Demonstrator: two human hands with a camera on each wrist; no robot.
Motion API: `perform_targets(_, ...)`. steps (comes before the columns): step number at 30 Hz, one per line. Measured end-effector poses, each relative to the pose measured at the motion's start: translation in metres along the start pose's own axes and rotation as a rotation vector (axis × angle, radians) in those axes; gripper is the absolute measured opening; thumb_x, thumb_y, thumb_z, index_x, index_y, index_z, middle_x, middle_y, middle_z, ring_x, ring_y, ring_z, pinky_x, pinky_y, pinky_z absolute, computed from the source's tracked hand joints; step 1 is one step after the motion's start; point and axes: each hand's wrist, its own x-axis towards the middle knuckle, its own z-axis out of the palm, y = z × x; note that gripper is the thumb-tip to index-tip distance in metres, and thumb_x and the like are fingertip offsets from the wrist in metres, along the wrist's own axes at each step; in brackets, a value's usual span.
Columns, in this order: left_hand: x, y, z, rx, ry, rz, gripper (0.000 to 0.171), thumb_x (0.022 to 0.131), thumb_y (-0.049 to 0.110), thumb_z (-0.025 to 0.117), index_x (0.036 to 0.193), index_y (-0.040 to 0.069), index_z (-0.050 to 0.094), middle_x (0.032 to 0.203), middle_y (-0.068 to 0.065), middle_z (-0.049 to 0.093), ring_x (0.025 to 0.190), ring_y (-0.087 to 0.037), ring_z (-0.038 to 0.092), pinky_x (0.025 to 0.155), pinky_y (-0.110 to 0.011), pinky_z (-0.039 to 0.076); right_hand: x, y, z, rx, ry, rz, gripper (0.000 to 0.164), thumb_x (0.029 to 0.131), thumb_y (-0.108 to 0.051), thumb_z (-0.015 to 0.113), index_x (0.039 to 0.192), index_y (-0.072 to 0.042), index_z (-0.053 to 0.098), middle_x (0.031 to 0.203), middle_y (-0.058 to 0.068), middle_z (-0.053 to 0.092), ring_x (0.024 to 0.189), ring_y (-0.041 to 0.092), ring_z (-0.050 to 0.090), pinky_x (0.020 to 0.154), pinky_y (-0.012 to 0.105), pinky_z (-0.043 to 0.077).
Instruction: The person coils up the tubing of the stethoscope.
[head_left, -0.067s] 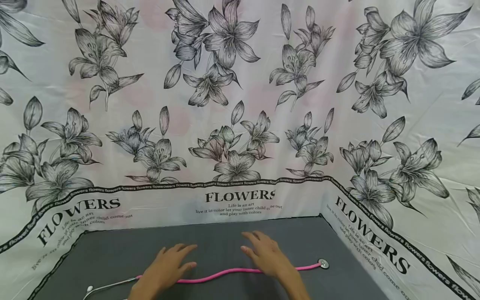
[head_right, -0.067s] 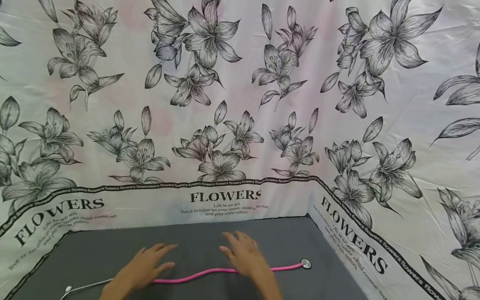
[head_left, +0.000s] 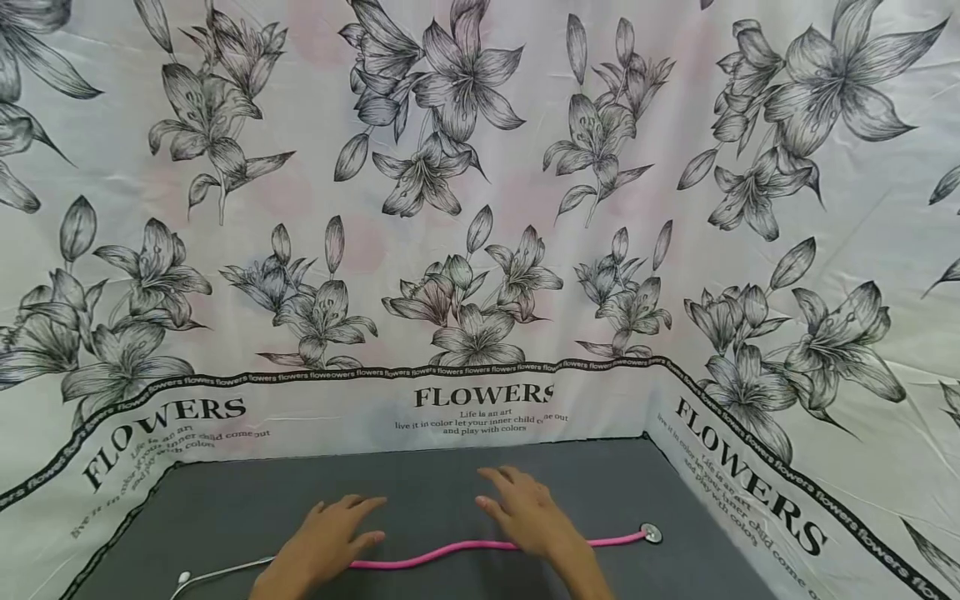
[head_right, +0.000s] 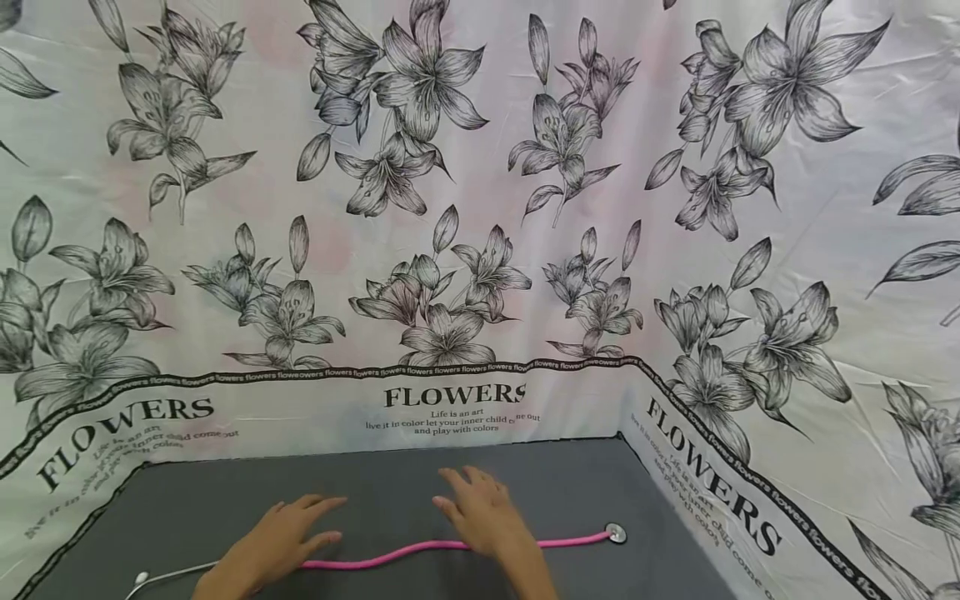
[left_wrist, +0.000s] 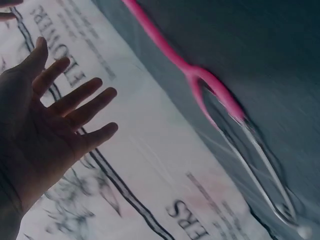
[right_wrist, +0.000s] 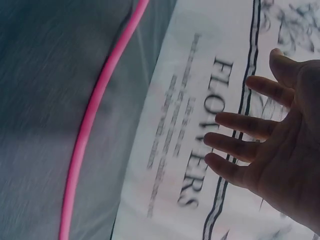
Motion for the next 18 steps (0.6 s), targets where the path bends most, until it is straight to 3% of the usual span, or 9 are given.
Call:
perform_targets(4, -0.008, -0.028, -0.004, -0.016, -0.023, 0.005, 0.053, 0.096, 0.034, 0.074, 0.142, 0.012, 0.061, 0.137, -0.018, 0.066, 0.128, -0.045, 0.061, 0.105, -0.080, 0.035, 0.012, -0.018, 0.007, -0.048, -0.040, -0.054, 0.047, 0.108, -0.042, 0.055, 0.149, -0.018, 0.054, 0.148, 0.015, 0.059, 0.135, 0.042, 0.057, 0.109, 0.067, 0.044)
perform_targets(7, -0.011, -0.059, -0.005, -0.031, -0.034, 0.001, 0.055, 0.095, 0.034, 0.075, 0.143, 0.011, 0.060, 0.137, -0.021, 0.066, 0.124, -0.048, 0.062, 0.100, -0.080, 0.038, 0.022, -0.033, 0.013, -0.066, -0.075, -0.069, 0.047, 0.108, -0.043, 0.055, 0.149, -0.021, 0.054, 0.148, 0.012, 0.059, 0.136, 0.040, 0.057, 0.110, 0.064, 0.045)
perform_targets(10, -0.008, -0.106, 0.006, 0.012, -0.039, 0.020, 0.058, 0.095, 0.044, 0.073, 0.143, 0.015, 0.060, 0.133, -0.024, 0.066, 0.117, -0.049, 0.065, 0.089, -0.080, 0.042, 0.030, -0.047, 0.021, -0.064, -0.110, -0.075, 0.046, 0.107, -0.043, 0.056, 0.149, -0.024, 0.054, 0.148, 0.009, 0.059, 0.138, 0.038, 0.056, 0.112, 0.062, 0.044)
perform_targets(14, -0.003, -0.178, 0.030, 0.010, -0.054, 0.010, 0.065, 0.091, 0.064, 0.069, 0.144, 0.027, 0.060, 0.135, -0.022, 0.065, 0.117, -0.048, 0.065, 0.085, -0.074, 0.048, 0.039, -0.062, 0.033, -0.084, -0.145, -0.108, 0.043, 0.106, -0.042, 0.058, 0.147, -0.026, 0.056, 0.147, 0.004, 0.061, 0.136, 0.033, 0.057, 0.112, 0.059, 0.045)
perform_targets(15, -0.004, -0.191, 0.034, -0.028, -0.065, -0.014, 0.067, 0.089, 0.065, 0.069, 0.145, 0.029, 0.059, 0.137, -0.020, 0.065, 0.119, -0.047, 0.064, 0.090, -0.071, 0.050, 0.042, -0.066, 0.037, -0.099, -0.150, -0.123, 0.043, 0.106, -0.042, 0.058, 0.146, -0.026, 0.057, 0.146, 0.003, 0.062, 0.135, 0.031, 0.059, 0.111, 0.058, 0.046)
perform_targets(18, -0.012, -0.219, 0.036, -0.040, -0.096, -0.005, 0.067, 0.090, 0.060, 0.072, 0.146, 0.027, 0.058, 0.133, -0.019, 0.066, 0.114, -0.042, 0.067, 0.087, -0.063, 0.054, 0.047, -0.078, 0.048, -0.119, -0.175, -0.172, 0.040, 0.106, -0.041, 0.060, 0.143, -0.025, 0.060, 0.142, 0.001, 0.065, 0.129, 0.025, 0.063, 0.108, 0.051, 0.051)
